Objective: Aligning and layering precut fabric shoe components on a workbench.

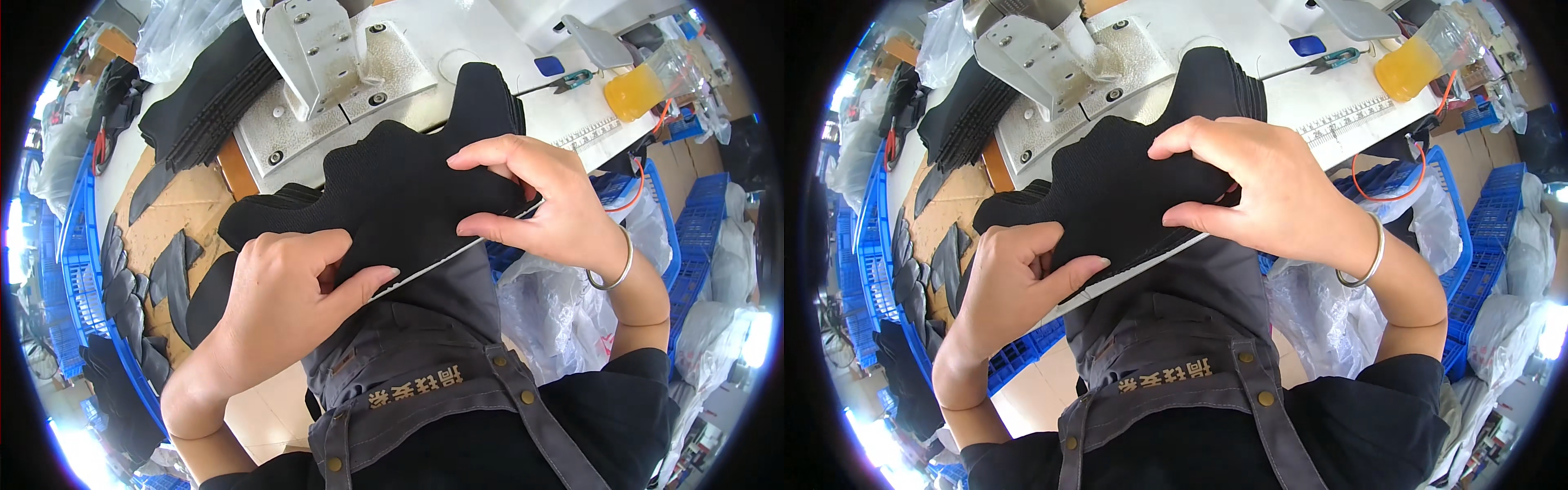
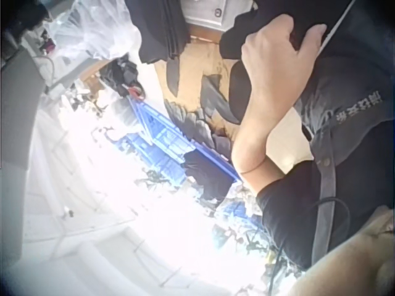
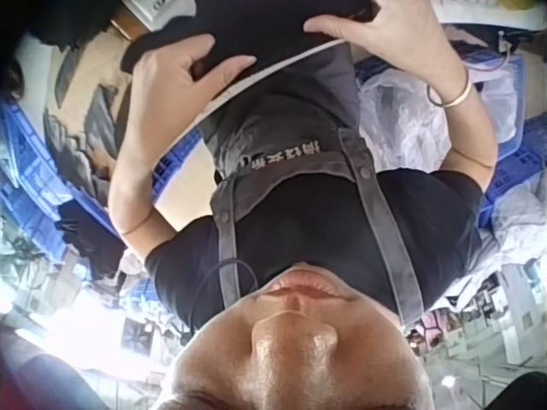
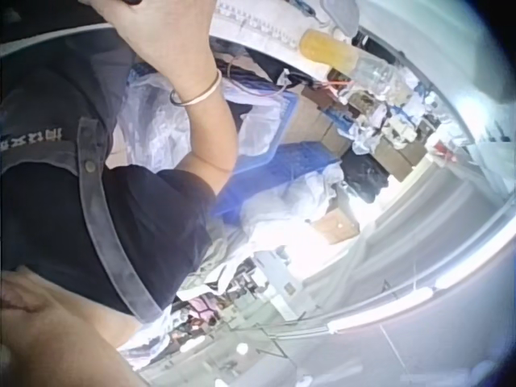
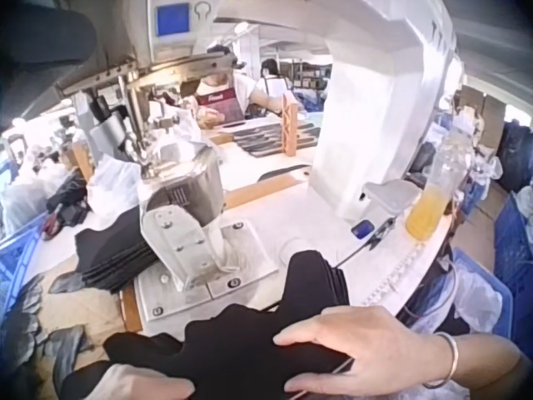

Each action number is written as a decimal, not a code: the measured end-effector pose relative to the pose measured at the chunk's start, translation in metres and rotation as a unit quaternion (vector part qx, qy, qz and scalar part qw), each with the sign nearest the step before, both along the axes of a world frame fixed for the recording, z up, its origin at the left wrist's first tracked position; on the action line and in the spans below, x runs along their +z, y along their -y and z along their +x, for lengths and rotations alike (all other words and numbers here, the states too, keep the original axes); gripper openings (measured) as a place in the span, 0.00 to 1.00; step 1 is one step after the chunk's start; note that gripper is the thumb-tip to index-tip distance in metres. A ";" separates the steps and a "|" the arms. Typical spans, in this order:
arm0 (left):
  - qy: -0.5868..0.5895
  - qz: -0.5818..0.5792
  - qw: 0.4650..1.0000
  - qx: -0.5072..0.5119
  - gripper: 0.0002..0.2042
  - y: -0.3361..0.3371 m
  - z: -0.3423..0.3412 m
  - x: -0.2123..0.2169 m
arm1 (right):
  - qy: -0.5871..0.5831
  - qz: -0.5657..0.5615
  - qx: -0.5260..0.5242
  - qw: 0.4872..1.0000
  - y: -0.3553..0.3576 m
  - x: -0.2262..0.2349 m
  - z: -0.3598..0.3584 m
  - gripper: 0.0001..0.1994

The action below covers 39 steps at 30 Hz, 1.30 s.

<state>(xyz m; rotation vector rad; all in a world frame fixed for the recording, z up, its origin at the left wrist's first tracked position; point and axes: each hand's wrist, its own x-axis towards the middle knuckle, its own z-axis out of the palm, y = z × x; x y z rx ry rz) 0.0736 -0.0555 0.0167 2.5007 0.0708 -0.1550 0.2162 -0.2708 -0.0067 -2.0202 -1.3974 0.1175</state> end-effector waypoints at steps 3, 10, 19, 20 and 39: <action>-0.001 0.003 1.000 0.000 0.23 0.000 -0.001 0.000 | 0.008 -0.008 0.003 1.000 0.000 0.001 -0.001 0.21; 0.010 0.007 1.000 -0.003 0.23 0.000 -0.001 -0.002 | 0.008 -0.013 0.013 1.000 -0.001 0.000 0.001 0.22; -0.005 -0.001 1.000 0.026 0.19 -0.010 0.000 0.006 | 0.037 -0.085 -0.049 0.994 -0.017 0.009 -0.008 0.38; -0.020 -0.022 0.999 0.015 0.18 -0.014 -0.001 0.006 | 0.019 -0.111 -0.058 0.992 -0.019 0.014 -0.009 0.39; 0.045 -0.036 0.998 -0.033 0.16 -0.025 -0.007 -0.009 | -0.017 -0.145 -0.070 0.987 -0.028 0.016 -0.013 0.41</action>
